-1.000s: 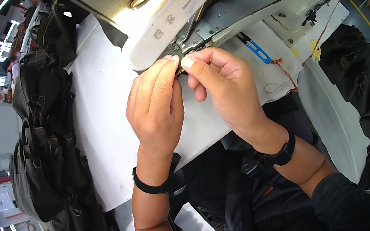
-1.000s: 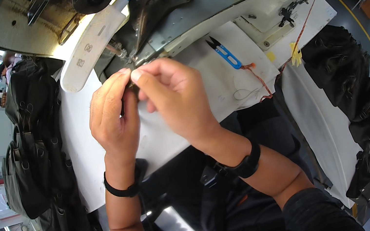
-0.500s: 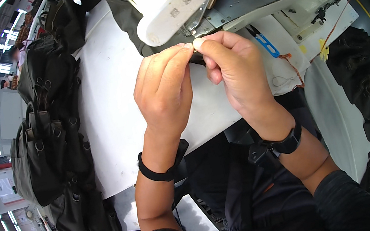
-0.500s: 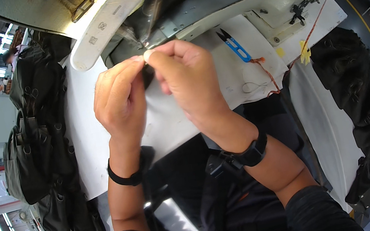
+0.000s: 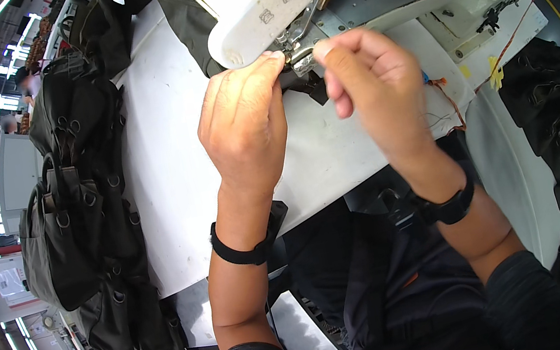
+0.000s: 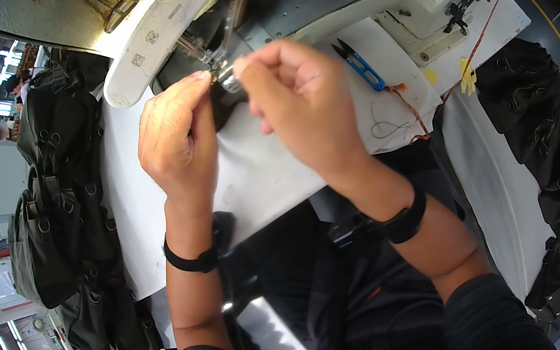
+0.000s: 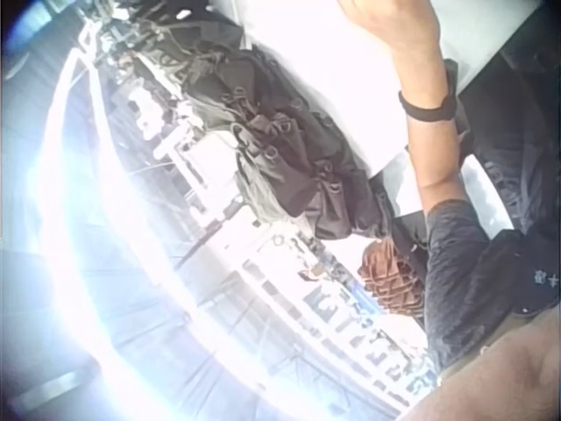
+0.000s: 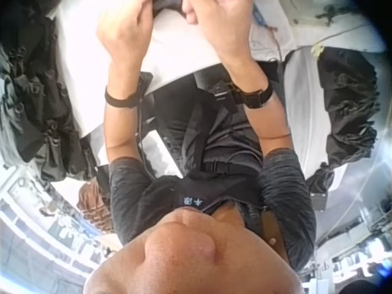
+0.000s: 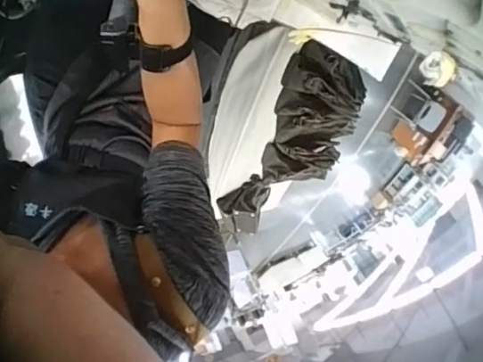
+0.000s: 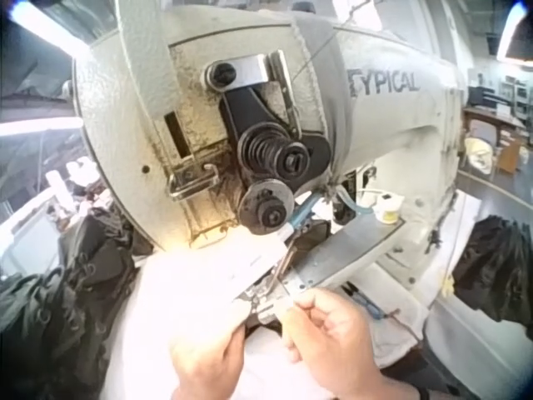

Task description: Manually attaching and sewing hardware components like a zipper pull and ring to a leather bag using a sewing machine.

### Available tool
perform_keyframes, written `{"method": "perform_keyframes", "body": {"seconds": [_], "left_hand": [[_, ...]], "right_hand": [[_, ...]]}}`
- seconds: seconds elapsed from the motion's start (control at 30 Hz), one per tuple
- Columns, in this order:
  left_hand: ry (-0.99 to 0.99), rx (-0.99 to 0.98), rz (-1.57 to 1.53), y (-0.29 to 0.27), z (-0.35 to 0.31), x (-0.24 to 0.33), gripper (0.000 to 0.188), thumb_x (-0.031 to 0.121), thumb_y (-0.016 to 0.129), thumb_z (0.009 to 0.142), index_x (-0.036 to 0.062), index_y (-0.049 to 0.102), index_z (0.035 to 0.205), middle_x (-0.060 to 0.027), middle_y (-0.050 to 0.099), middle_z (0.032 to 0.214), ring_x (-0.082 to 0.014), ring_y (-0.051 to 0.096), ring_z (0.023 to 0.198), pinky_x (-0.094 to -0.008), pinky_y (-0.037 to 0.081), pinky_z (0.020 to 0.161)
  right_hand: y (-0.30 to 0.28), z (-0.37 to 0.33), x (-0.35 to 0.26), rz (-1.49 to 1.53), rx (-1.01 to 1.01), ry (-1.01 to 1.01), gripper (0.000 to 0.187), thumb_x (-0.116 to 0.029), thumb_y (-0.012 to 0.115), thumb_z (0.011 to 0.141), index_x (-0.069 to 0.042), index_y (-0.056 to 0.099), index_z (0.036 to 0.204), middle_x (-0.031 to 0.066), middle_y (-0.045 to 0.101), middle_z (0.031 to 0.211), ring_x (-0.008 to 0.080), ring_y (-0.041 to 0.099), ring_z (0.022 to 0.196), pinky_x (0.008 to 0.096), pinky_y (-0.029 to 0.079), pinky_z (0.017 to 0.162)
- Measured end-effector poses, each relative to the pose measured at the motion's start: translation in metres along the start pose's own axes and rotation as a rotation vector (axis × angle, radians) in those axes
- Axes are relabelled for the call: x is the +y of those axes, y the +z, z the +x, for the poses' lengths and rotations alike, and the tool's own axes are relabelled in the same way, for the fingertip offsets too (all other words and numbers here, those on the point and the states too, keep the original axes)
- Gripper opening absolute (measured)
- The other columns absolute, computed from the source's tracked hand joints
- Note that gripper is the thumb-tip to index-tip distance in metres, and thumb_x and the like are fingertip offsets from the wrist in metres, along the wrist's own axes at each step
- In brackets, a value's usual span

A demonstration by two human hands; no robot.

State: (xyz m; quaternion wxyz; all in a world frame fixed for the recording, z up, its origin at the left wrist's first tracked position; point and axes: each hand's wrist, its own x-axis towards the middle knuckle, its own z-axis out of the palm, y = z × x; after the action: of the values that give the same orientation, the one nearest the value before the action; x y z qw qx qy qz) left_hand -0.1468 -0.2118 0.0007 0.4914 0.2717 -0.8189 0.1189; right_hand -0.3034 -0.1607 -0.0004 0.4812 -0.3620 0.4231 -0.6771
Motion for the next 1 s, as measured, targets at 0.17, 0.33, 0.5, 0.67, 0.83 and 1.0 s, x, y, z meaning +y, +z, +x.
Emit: {"method": "perform_keyframes", "body": {"seconds": [0.17, 0.33, 0.5, 0.67, 0.83, 1.0], "left_hand": [[-0.088, -0.002, -0.011, 0.001, 0.004, 0.006, 0.023, -0.008, 0.078, 0.078, 0.0030, 0.073, 0.097, -0.0082, 0.076, 0.095, -0.0244, 0.070, 0.083, -0.0329, 0.055, 0.073], [-0.131, -0.006, -0.011, 0.000, 0.003, 0.008, 0.019, -0.007, 0.078, 0.080, 0.0026, 0.074, 0.096, -0.0092, 0.076, 0.095, -0.0238, 0.071, 0.085, -0.0317, 0.056, 0.076], [-0.064, -0.020, 0.051, -0.001, 0.003, 0.007, 0.018, -0.007, 0.079, 0.080, 0.0026, 0.076, 0.095, -0.0104, 0.077, 0.096, -0.0233, 0.072, 0.085, -0.0310, 0.056, 0.076], [-0.037, 0.017, 0.046, 0.004, 0.003, 0.007, 0.021, -0.008, 0.078, 0.077, 0.0033, 0.073, 0.094, -0.0079, 0.075, 0.094, -0.0245, 0.070, 0.082, -0.0326, 0.055, 0.073], [-0.024, 0.023, 0.057, 0.004, 0.004, 0.006, 0.019, -0.007, 0.078, 0.078, 0.0033, 0.072, 0.093, -0.0077, 0.075, 0.093, -0.0241, 0.069, 0.081, -0.0326, 0.055, 0.072], [-0.039, 0.040, 0.047, 0.007, 0.001, 0.006, 0.017, -0.005, 0.078, 0.079, 0.0038, 0.073, 0.093, -0.0071, 0.075, 0.091, -0.0235, 0.069, 0.080, -0.0321, 0.055, 0.072]], "right_hand": [[-0.014, 0.033, -0.031, -0.297, -0.208, -0.070, 0.024, -0.019, 0.067, 0.097, 0.003, 0.070, 0.103, 0.0062, 0.068, 0.065, 0.0070, 0.059, 0.050, 0.0232, 0.046, 0.046], [-0.014, 0.049, -0.040, -0.381, -0.341, -0.044, 0.022, -0.020, 0.068, 0.098, 0.002, 0.071, 0.098, 0.0046, 0.067, 0.064, 0.0073, 0.058, 0.048, 0.0225, 0.045, 0.045], [-0.016, 0.051, -0.037, -0.394, -0.371, -0.039, 0.024, -0.021, 0.069, 0.100, 0.002, 0.071, 0.098, 0.0028, 0.064, 0.062, 0.0067, 0.055, 0.044, 0.0219, 0.045, 0.043], [-0.019, 0.051, -0.037, -0.405, -0.384, -0.078, 0.027, -0.022, 0.066, 0.098, 0.001, 0.069, 0.084, 0.0061, 0.067, 0.062, 0.0105, 0.058, 0.044, 0.0253, 0.046, 0.044], [-0.018, 0.051, -0.036, -0.416, -0.374, -0.075, 0.028, -0.023, 0.067, 0.097, 0.002, 0.070, 0.085, 0.0062, 0.066, 0.062, 0.0101, 0.058, 0.043, 0.0250, 0.046, 0.043], [-0.016, 0.050, -0.032, -0.410, -0.347, -0.080, 0.027, -0.025, 0.070, 0.100, 0.000, 0.071, 0.089, 0.0021, 0.062, 0.059, 0.0067, 0.053, 0.041, 0.0210, 0.043, 0.041]]}}
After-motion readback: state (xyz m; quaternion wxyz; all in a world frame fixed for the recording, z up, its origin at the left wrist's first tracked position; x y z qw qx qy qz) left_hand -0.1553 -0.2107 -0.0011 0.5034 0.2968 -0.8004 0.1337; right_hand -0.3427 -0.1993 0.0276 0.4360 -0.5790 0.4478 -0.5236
